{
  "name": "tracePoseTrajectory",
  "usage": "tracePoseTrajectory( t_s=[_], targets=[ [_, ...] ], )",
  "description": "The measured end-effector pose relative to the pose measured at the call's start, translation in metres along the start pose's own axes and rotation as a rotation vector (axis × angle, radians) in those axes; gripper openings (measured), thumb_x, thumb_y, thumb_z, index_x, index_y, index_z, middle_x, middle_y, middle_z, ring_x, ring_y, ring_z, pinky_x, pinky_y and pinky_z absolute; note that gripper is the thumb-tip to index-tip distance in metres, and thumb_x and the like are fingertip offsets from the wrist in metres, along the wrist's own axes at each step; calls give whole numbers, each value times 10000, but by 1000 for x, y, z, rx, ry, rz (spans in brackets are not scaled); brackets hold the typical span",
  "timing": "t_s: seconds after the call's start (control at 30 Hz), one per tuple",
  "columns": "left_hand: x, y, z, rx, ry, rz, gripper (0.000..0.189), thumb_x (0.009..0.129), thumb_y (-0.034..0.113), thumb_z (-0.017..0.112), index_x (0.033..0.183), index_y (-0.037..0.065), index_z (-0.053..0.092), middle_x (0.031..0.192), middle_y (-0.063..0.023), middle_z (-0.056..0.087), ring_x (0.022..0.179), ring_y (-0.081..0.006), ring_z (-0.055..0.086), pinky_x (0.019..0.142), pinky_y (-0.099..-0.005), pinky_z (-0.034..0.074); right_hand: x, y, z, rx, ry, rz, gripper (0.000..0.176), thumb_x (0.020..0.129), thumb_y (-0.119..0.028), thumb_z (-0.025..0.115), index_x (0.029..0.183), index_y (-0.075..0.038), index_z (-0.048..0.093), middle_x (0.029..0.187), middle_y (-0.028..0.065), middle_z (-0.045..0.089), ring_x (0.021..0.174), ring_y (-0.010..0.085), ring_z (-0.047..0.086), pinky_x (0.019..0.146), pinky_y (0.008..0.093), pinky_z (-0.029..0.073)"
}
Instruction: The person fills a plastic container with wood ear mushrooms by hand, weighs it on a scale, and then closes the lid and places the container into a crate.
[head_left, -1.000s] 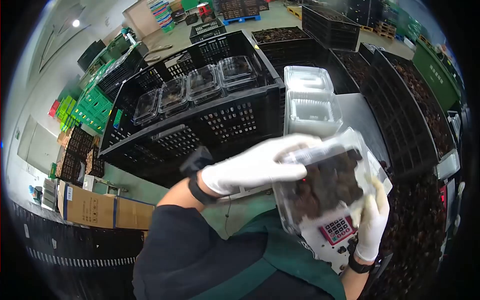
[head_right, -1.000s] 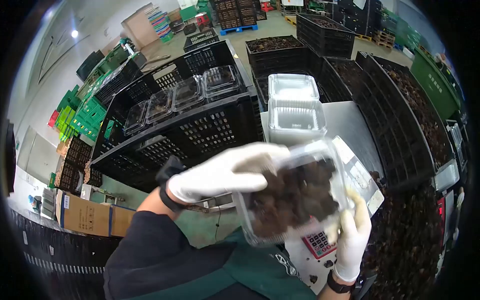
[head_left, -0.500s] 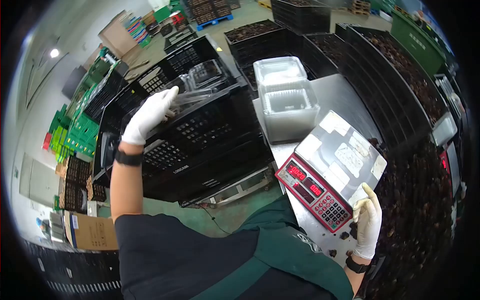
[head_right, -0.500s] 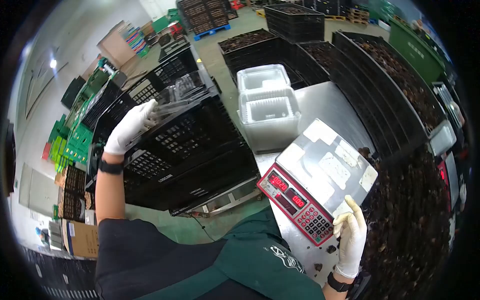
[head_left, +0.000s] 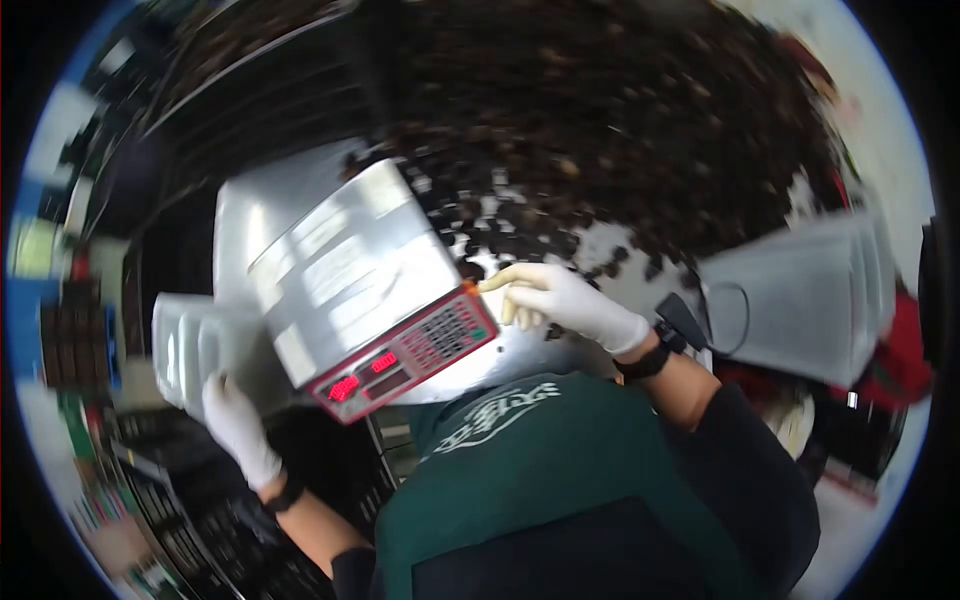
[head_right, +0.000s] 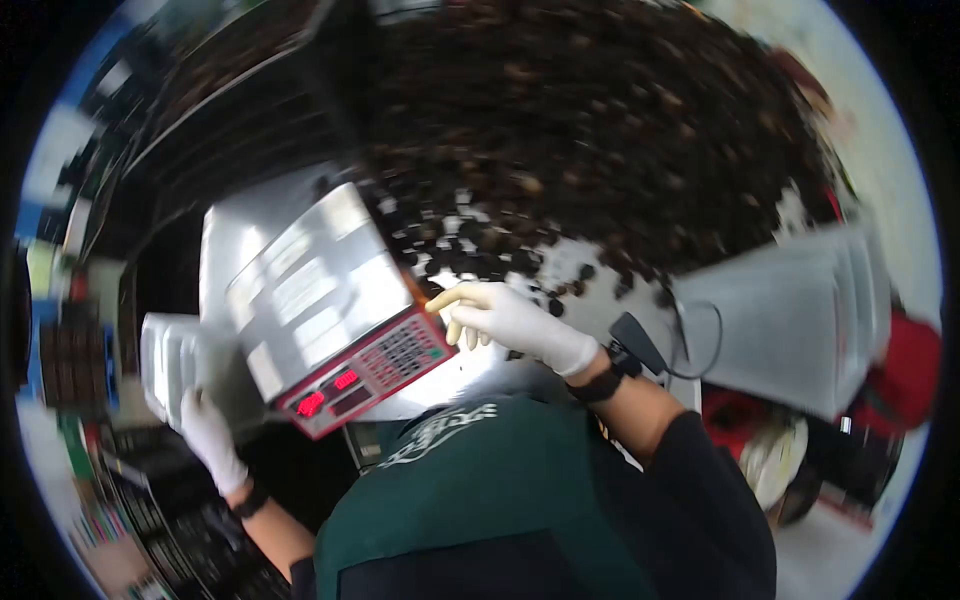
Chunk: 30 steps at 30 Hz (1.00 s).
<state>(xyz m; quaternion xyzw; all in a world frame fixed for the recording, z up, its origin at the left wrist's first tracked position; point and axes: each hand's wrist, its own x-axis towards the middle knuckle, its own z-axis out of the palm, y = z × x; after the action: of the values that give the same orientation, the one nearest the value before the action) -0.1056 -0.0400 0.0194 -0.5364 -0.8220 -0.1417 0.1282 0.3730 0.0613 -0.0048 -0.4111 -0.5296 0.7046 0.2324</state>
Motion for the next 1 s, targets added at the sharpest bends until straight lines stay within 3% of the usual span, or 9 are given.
tracePoseTrajectory(
  t_s=[0.13,0.23,0.27,0.33,0.47,0.53,0.67,0.87,1.0],
  targets=[
    [15,4,-18,-10,-25,-155,140,862,110,708,950,9,668,828,-136,708,741,-282,680,736,-380,529,-19,73,-33,17,214,55,269,992,-106,492,1199,-37,650,832,59,699,638,91,608,592,243,504],
    [26,-12,-33,-4,-117,-175,177,870,132,706,977,-6,672,874,-129,714,790,-252,679,767,-360,527,-32,95,-49,-220,670,-89,266,938,-128,603,1182,-37,658,796,47,685,650,99,623,636,260,505],
    [30,-23,-33,-74,-135,-151,195,881,135,698,1008,-12,680,904,-133,720,824,-245,683,791,-353,528,-36,91,-61,-423,792,-25,299,906,-93,617,1199,-52,662,943,60,699,792,118,642,730,261,520],
    [30,22,-62,-125,87,-209,237,961,147,650,1125,-18,694,1026,-126,724,951,-202,678,879,-325,525,-35,100,-92,-916,1053,-311,481,776,-105,692,1254,-106,638,1181,113,618,1127,302,553,984,412,449],
    [19,80,-59,-277,332,59,220,942,62,674,1154,5,696,1060,-70,722,923,-154,658,852,-281,514,-9,86,-141,-1231,1124,-184,762,720,-129,753,1437,-171,498,1440,135,489,1342,339,430,1099,448,375],
    [7,126,-40,-207,193,241,211,897,29,712,1107,30,717,1038,-40,721,823,-125,616,708,-257,487,19,77,-161,-1214,1061,-196,834,691,-119,778,1461,-184,462,1488,147,449,1375,358,408,1096,465,397],
    [-10,179,1,-380,-128,380,138,839,-6,728,964,29,680,826,-85,603,732,-216,583,692,-320,480,78,62,-186,-1177,1128,-96,912,676,-192,855,1481,-263,430,1534,148,389,1390,425,367,1074,521,432],
    [-28,205,20,-412,-261,441,170,825,-9,727,975,54,680,846,-88,614,792,-259,605,710,-347,498,112,38,-192,-1126,999,-126,690,717,-272,814,1356,-292,554,1496,121,420,1258,367,500,967,471,518],
    [-32,215,23,-451,-311,441,203,811,-11,730,992,72,690,881,-82,632,840,-271,624,754,-356,507,115,61,-160,-1022,933,-411,342,752,-185,747,1092,-203,704,1235,33,581,1076,272,601,890,393,547]
  ],
)
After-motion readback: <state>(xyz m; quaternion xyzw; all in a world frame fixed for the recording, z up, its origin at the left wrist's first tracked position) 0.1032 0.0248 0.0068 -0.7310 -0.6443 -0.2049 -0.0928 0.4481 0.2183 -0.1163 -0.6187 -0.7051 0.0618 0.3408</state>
